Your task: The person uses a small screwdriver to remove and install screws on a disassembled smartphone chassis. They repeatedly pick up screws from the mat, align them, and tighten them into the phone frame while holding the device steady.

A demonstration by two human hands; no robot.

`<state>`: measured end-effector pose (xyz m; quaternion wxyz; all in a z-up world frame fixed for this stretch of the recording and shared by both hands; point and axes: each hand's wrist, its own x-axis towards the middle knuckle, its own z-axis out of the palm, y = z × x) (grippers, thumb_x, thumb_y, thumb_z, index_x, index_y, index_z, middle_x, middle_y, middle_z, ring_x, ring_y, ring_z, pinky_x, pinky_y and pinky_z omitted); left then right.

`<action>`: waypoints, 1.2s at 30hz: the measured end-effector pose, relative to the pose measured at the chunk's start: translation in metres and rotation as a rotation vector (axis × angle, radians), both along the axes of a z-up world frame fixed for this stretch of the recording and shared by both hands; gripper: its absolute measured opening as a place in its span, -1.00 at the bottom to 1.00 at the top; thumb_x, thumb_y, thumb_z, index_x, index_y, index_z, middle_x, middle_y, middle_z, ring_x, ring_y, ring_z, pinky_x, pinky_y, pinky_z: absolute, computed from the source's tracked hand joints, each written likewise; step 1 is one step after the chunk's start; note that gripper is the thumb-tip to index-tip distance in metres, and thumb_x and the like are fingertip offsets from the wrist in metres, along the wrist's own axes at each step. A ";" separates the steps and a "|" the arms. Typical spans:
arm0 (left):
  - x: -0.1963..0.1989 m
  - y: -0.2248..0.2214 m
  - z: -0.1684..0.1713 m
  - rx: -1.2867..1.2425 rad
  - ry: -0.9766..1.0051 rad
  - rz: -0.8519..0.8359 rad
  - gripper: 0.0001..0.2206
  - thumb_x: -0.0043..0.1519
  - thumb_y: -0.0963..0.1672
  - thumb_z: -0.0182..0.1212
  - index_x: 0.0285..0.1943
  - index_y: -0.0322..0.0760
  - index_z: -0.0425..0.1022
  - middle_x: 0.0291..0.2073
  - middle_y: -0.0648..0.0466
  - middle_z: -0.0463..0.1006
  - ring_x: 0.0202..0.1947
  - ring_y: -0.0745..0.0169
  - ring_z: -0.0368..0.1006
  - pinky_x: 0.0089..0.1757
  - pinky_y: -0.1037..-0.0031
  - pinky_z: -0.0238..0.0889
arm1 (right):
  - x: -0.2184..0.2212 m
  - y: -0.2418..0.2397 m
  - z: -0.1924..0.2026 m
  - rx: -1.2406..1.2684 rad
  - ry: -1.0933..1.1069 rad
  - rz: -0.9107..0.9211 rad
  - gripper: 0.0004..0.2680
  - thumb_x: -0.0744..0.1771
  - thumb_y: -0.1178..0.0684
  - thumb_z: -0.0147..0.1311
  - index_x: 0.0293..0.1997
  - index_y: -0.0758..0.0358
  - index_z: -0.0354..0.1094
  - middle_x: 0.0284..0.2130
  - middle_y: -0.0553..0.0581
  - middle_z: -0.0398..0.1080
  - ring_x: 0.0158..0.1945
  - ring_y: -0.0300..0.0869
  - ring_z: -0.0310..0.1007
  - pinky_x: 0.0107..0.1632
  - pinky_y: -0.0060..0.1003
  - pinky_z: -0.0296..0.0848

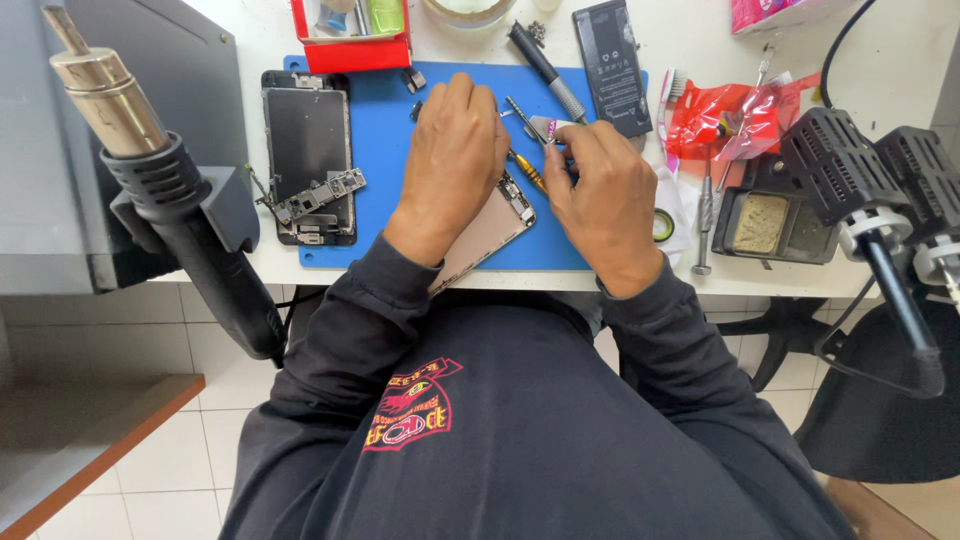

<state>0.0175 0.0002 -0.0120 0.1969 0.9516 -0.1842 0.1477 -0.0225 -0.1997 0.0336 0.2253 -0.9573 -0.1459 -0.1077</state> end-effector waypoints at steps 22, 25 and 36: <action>-0.082 0.012 0.025 -0.222 -0.011 -0.049 -0.95 0.30 -0.26 0.23 -0.20 -0.31 0.47 -0.27 0.02 0.40 -0.29 -0.06 0.49 -0.27 0.27 0.37 | -0.006 0.005 0.004 0.730 0.347 0.101 -0.95 0.45 0.28 0.28 0.00 0.41 0.54 -0.34 0.21 0.56 -0.30 -0.18 0.57 -0.24 -0.25 0.63; -0.084 0.012 0.028 -0.421 0.068 -0.085 -0.93 0.31 -0.31 0.18 -0.18 -0.36 0.45 -0.29 -0.01 0.42 -0.30 -0.11 0.56 -0.28 0.30 0.44 | -0.005 0.006 0.001 0.870 0.450 0.088 -0.94 0.43 0.31 0.30 -0.03 0.40 0.53 -0.22 0.25 0.60 -0.20 -0.18 0.63 -0.18 -0.30 0.68; -0.084 0.013 0.039 -0.916 0.308 0.000 -0.90 0.31 -0.26 0.32 -0.13 -0.21 0.53 -0.38 0.09 0.59 -0.38 0.21 0.59 -0.26 0.39 0.48 | -0.015 0.013 0.007 0.966 0.440 0.132 -0.87 0.41 0.46 0.09 -0.09 0.44 0.55 -0.25 0.34 0.57 -0.22 -0.07 0.70 -0.21 -0.28 0.70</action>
